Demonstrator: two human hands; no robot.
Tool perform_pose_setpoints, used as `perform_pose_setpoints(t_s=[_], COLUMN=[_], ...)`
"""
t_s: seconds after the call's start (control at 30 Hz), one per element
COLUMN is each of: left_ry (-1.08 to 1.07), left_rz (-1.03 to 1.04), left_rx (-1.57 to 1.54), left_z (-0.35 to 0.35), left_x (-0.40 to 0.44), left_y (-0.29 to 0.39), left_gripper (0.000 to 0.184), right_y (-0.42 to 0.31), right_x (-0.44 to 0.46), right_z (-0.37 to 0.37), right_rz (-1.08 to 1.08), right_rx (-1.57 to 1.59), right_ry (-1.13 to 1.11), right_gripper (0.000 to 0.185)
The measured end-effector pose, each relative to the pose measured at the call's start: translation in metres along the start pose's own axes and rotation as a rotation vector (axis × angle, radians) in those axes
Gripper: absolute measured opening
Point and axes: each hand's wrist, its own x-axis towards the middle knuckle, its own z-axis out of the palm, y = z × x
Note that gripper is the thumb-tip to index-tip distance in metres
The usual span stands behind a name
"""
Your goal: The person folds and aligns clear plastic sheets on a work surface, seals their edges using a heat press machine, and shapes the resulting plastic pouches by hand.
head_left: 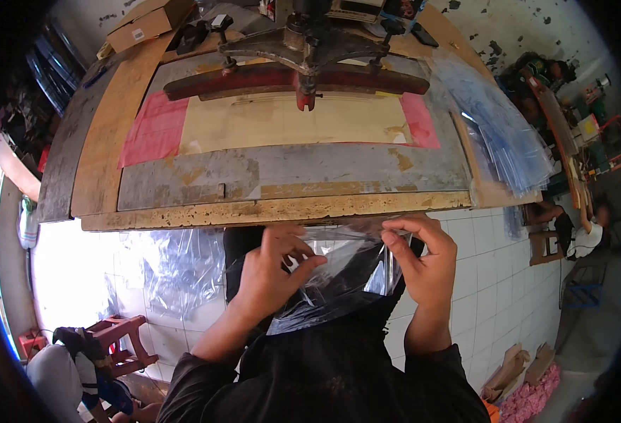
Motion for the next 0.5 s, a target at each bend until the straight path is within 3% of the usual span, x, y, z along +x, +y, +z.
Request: perform_pose_setpoints(t_s=[0.07, 0.1, 0.2, 0.3, 0.5], left_ry=[0.056, 0.055, -0.162, -0.151, 0.020], left_rz=[-0.191, -0.188, -0.206, -0.321, -0.282], left_rx=[-0.115, -0.116, -0.007, -0.041, 0.007], left_z=[-0.007, -0.012, -0.030, -0.041, -0.057], left_x=[-0.001, 0.000, 0.000, -0.002, 0.002], left_y=[0.005, 0.007, -0.004, -0.011, -0.011], left_gripper=[0.058, 0.058, 0.052, 0.051, 0.031], right_y=[0.001, 0.001, 0.002, 0.001, 0.019], right_x=[0.001, 0.002, 0.004, 0.006, 0.011], right_z=[-0.004, -0.006, -0.015, -0.024, -0.039], right_rz=[0.022, 0.021, 0.063, 0.080, 0.110], right_rx=[0.005, 0.004, 0.134, 0.214, 0.335], right_ry=[0.018, 0.020, 0.095, 0.182, 0.202], right_gripper=[0.014, 0.014, 0.013, 0.010, 0.014])
